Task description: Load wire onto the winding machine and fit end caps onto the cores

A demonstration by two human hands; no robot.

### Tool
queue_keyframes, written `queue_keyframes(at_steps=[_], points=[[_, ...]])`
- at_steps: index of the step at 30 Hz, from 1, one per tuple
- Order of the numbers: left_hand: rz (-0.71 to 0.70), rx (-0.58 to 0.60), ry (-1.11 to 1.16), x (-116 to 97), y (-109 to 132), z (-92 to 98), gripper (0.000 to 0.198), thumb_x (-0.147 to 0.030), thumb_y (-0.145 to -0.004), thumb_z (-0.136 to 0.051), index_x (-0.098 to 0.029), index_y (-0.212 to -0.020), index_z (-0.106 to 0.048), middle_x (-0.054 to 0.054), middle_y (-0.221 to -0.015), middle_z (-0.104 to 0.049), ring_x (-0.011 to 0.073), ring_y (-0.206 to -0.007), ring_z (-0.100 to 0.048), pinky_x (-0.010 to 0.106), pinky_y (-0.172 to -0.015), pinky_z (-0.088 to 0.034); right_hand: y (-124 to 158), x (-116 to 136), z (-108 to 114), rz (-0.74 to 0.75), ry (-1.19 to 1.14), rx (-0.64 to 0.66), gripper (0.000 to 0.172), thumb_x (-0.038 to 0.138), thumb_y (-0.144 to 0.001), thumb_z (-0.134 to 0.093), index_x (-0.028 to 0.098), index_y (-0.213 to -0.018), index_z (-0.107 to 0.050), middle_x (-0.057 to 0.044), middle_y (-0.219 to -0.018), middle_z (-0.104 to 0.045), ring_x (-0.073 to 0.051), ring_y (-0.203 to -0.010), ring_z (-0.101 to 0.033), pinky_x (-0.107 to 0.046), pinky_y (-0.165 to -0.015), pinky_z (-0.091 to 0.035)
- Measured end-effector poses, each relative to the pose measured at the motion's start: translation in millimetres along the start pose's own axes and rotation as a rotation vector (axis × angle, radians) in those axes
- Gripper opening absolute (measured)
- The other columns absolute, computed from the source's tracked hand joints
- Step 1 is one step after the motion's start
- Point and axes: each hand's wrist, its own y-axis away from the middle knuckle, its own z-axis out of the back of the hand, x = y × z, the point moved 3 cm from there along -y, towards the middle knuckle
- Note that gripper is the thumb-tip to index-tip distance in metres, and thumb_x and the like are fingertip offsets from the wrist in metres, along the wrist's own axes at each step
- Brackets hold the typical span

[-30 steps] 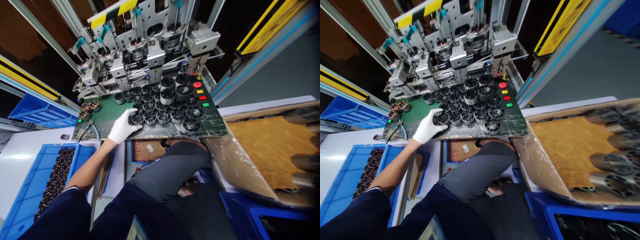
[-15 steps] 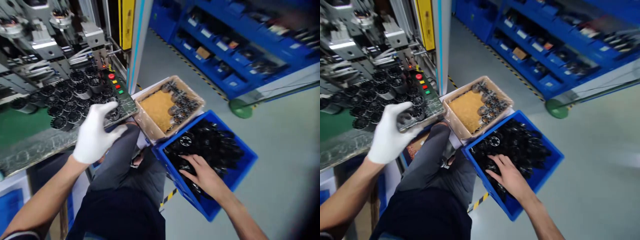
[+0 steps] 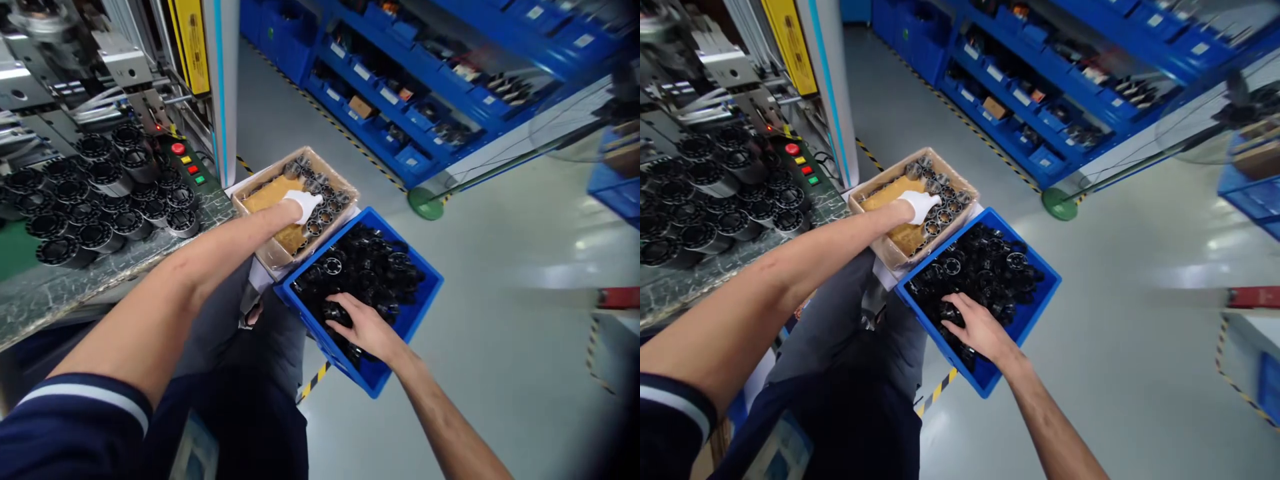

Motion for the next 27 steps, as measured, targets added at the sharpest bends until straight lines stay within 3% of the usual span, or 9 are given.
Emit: queue_keyframes(at_steps=[3,8,11,14,17,19,22,24,27], points=[[-0.023,0.025,0.021,6,-11,-1.0,0.08,-0.003,-0.084,-0.076,-0.008,-0.16,-0.053,0.019,-0.147,-0.068,0.0347,-0.131,-0.069,0.054,-0.121,-0.052,-1,-1,4,0.01,-0.03,-0.005,0.033,0.045,-0.11,-0.066,0.028,-0.138,-0.059,-0.008,-0.128,-0.07,-0.026,-0.112,-0.075,-0.045,-0.101,-0.064],[-0.033,0.031,0.142,16,-18,-2.6,0.078,-0.001,-0.074,-0.078,-0.009,-0.149,-0.062,0.017,-0.142,-0.069,0.0386,-0.136,-0.065,0.052,-0.123,-0.047,-11,-1,26,-0.154,-0.057,-0.288,0.043,0.06,-0.107,-0.069,0.026,-0.132,-0.064,-0.008,-0.126,-0.073,-0.029,-0.112,-0.075,-0.045,-0.102,-0.06],[0.041,-0.072,0.405,25,-14,-4.0,0.074,0.003,-0.063,-0.084,-0.01,-0.134,-0.067,0.017,-0.129,-0.072,0.0431,-0.132,-0.065,0.055,-0.122,-0.045,-12,5,33,-0.241,-0.139,-0.421,0.038,0.058,-0.111,-0.062,0.027,-0.132,-0.068,-0.007,-0.128,-0.075,-0.028,-0.117,-0.073,-0.046,-0.109,-0.057],[0.086,-0.209,0.692,28,8,-4.4,0.082,-0.008,-0.068,-0.09,-0.009,-0.142,-0.057,0.017,-0.122,-0.07,0.0357,-0.119,-0.068,0.052,-0.116,-0.049,-10,10,31,-0.267,-0.228,-0.531,0.038,0.059,-0.108,-0.067,0.028,-0.13,-0.073,-0.006,-0.128,-0.076,-0.028,-0.119,-0.072,-0.046,-0.112,-0.055],[0.066,-0.235,1.373,18,52,-2.5,0.084,-0.007,-0.074,-0.08,-0.02,-0.149,-0.046,0.005,-0.109,-0.067,0.0203,-0.096,-0.067,0.042,-0.096,-0.057,-11,12,23,-0.308,-0.289,-0.581,0.04,0.059,-0.104,-0.073,0.028,-0.129,-0.077,-0.005,-0.127,-0.078,-0.028,-0.118,-0.073,-0.045,-0.111,-0.056],[0.009,-0.194,1.765,6,93,-0.9,0.075,-0.005,-0.073,-0.071,-0.027,-0.142,-0.051,-0.002,-0.102,-0.063,0.0137,-0.086,-0.064,0.032,-0.083,-0.055,-14,13,17,-0.311,-0.303,-0.567,0.044,0.057,-0.104,-0.075,0.028,-0.137,-0.076,-0.005,-0.134,-0.078,-0.027,-0.122,-0.073,-0.046,-0.116,-0.056],[0.031,-0.164,1.995,-8,162,-13.5,0.049,-0.026,-0.081,-0.081,-0.023,-0.126,-0.062,0.0,-0.101,-0.068,0.0141,-0.081,-0.066,0.026,-0.069,-0.054,-19,12,13,-0.291,-0.249,-0.535,0.054,0.054,-0.104,-0.074,0.027,-0.151,-0.072,-0.007,-0.142,-0.077,-0.028,-0.124,-0.074,-0.046,-0.118,-0.057],[0.139,-0.168,2.04,-12,206,-37.9,0.049,-0.046,-0.086,-0.087,-0.019,-0.121,-0.067,0.005,-0.103,-0.074,0.0181,-0.082,-0.07,0.03,-0.07,-0.059,-22,12,15,-0.28,-0.177,-0.507,0.057,0.054,-0.104,-0.072,0.025,-0.153,-0.07,-0.01,-0.136,-0.078,-0.029,-0.117,-0.076,-0.047,-0.111,-0.06],[0.245,-0.205,1.91,-14,261,-83.4,0.05,-0.065,-0.103,-0.069,-0.017,-0.116,-0.07,0.01,-0.103,-0.079,0.0208,-0.078,-0.074,0.034,-0.075,-0.062,-22,23,23,-0.273,-0.121,-0.48,0.054,0.052,-0.105,-0.072,0.024,-0.151,-0.071,-0.01,-0.131,-0.079,-0.028,-0.11,-0.077,-0.047,-0.106,-0.062]])
